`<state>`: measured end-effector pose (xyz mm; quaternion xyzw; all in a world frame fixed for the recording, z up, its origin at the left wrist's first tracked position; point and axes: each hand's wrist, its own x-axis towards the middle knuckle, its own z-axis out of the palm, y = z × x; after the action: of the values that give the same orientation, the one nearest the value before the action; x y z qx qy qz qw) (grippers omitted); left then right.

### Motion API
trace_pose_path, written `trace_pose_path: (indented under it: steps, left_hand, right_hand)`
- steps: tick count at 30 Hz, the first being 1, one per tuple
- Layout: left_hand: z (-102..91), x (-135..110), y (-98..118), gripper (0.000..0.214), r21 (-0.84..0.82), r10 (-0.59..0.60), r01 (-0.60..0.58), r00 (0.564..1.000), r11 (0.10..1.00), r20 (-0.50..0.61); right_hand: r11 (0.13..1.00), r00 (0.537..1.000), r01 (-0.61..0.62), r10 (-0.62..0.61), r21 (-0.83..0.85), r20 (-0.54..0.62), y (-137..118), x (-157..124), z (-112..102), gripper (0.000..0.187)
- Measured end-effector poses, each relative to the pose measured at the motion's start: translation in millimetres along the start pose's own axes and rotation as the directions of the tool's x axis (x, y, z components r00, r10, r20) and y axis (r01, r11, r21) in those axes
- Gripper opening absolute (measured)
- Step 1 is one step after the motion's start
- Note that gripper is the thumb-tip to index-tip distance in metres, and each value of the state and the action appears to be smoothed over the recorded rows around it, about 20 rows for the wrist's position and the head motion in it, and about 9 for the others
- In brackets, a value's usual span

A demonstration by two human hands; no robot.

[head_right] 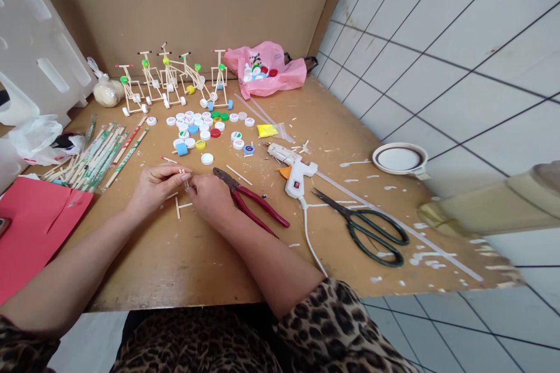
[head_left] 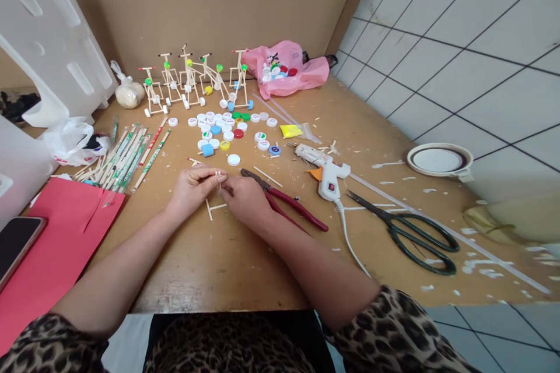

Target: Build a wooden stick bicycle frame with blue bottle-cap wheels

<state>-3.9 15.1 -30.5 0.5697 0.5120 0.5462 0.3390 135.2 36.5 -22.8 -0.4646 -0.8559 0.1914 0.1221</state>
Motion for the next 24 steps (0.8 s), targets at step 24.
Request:
trace_pose_path:
  steps: [24]
  left_hand:
    - [3.3, -2.6, -5.0, 0.015, 0.081, 0.095, -0.094, 0.995, 0.992, -0.014]
  right_hand:
    - [0.997, 0.998, -0.022, 0.026, -0.070, 0.065, -2.1, -1.1, -3.4, 0.028]
